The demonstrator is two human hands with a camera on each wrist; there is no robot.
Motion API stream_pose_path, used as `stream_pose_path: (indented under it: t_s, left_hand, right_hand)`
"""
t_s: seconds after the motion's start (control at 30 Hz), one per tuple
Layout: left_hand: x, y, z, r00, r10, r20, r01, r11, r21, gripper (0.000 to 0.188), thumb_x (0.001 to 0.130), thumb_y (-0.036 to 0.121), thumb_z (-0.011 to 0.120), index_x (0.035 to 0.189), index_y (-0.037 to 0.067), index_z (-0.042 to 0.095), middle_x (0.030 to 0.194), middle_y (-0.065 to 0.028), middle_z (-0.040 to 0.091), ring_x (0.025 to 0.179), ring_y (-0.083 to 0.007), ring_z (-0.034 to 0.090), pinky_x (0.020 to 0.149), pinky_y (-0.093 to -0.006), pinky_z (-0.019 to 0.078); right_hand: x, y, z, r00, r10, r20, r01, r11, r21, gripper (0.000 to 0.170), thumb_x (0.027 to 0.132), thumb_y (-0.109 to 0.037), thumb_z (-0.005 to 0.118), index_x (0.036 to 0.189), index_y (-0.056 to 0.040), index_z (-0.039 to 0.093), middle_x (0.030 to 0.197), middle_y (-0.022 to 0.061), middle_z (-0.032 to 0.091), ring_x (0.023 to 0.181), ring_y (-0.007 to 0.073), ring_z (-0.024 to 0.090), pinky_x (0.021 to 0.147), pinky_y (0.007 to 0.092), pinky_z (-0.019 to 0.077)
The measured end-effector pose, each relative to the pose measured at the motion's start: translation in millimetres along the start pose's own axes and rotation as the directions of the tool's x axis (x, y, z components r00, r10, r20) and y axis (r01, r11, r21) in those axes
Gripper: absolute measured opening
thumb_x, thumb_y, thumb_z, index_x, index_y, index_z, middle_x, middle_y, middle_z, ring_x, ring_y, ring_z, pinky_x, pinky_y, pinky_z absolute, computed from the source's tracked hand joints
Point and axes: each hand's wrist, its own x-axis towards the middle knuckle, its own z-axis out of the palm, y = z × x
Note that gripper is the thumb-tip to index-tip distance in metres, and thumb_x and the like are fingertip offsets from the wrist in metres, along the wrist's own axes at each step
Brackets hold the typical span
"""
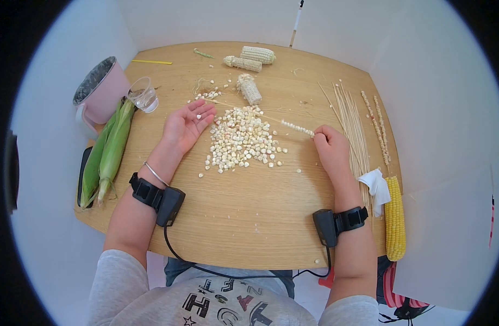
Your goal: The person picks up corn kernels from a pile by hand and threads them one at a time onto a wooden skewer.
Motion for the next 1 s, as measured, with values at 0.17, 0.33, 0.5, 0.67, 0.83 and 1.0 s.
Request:
stream_pose_path:
  t_s: [0.17, 0.33, 0.5, 0.67, 0.83, 1.0]
  left_hand:
    - [0.1, -1.9, 0.1, 0.999, 0.03, 0.016, -0.031, 0.998, 0.063, 0.047, 0.073, -0.013, 0.032, 0.12, -0.012, 0.026, 0.119, -0.0291, 0.036, 0.11, -0.0378, 0.043, 0.094, -0.0406, 0.0412]
    - [3.1, -3.6, -2.2, 0.999, 0.033, 0.004, -0.033, 0.998, 0.05, 0.045, 0.074, -0.015, 0.033, 0.118, -0.01, 0.028, 0.116, -0.028, 0.04, 0.106, -0.036, 0.046, 0.092, -0.0394, 0.0432]
    - [4.0, -5.8, -2.5, 0.998, 0.056, 0.007, -0.056, 0.994, 0.093, 0.044, 0.075, -0.015, 0.035, 0.118, -0.007, 0.031, 0.113, -0.0239, 0.046, 0.099, -0.0313, 0.051, 0.087, -0.0369, 0.0464]
    - [-0.8, -4.2, 1.9, 0.991, 0.126, -0.045, -0.111, 0.962, 0.249, 0.043, 0.077, -0.013, 0.038, 0.119, -0.002, 0.037, 0.114, -0.0186, 0.051, 0.091, -0.0214, 0.055, 0.077, -0.0268, 0.0484]
    - [1.8, -2.9, -3.3, 0.985, 0.174, -0.013, -0.156, 0.907, 0.39, 0.043, 0.077, -0.011, 0.04, 0.12, -0.002, 0.039, 0.11, -0.0164, 0.055, 0.082, -0.016, 0.055, 0.069, -0.0228, 0.0467]
    - [1.0, -3.9, -1.3, 0.98, 0.2, 0.006, -0.182, 0.876, 0.447, 0.043, 0.077, -0.01, 0.042, 0.119, -0.002, 0.04, 0.107, -0.0154, 0.055, 0.081, -0.0167, 0.056, 0.068, -0.0234, 0.0476]
  right_hand:
    - [-0.2, -5.4, -1.8, 1.0, -0.008, -0.011, 0.008, 1.0, -0.021, 0.016, 0.074, -0.012, 0.048, 0.074, 0.0007, 0.057, 0.056, 0.0055, 0.052, 0.052, 0.0104, 0.046, 0.05, 0.0252, 0.0369]
    - [-0.3, -7.8, -4.7, 1.0, 0.012, -0.01, -0.012, 0.999, -0.047, 0.016, 0.073, -0.012, 0.048, 0.073, 0.0005, 0.057, 0.056, 0.0072, 0.052, 0.052, 0.0125, 0.047, 0.05, 0.0268, 0.0375]
    - [1.2, -6.7, -8.4, 0.998, 0.058, -0.002, -0.057, 0.991, -0.123, 0.017, 0.073, -0.014, 0.048, 0.072, 0.0006, 0.057, 0.056, 0.0099, 0.051, 0.052, 0.0154, 0.048, 0.051, 0.0288, 0.0376]
    - [1.6, -6.2, -9.5, 0.999, 0.053, 0.011, -0.05, 0.987, -0.155, 0.018, 0.072, -0.015, 0.048, 0.071, 0.0004, 0.057, 0.056, 0.0106, 0.051, 0.052, 0.017, 0.048, 0.051, 0.0299, 0.0376]
    - [0.9, -8.8, -9.4, 0.999, 0.045, 0.016, -0.042, 0.987, -0.157, 0.018, 0.072, -0.015, 0.048, 0.071, 0.0002, 0.058, 0.057, 0.0114, 0.052, 0.053, 0.0182, 0.049, 0.052, 0.0304, 0.0384]
    - [1.0, -7.4, -9.3, 0.999, 0.048, 0.02, -0.044, 0.987, -0.157, 0.018, 0.072, -0.015, 0.048, 0.071, 0.0002, 0.058, 0.057, 0.0121, 0.052, 0.054, 0.0192, 0.05, 0.053, 0.0308, 0.0389]
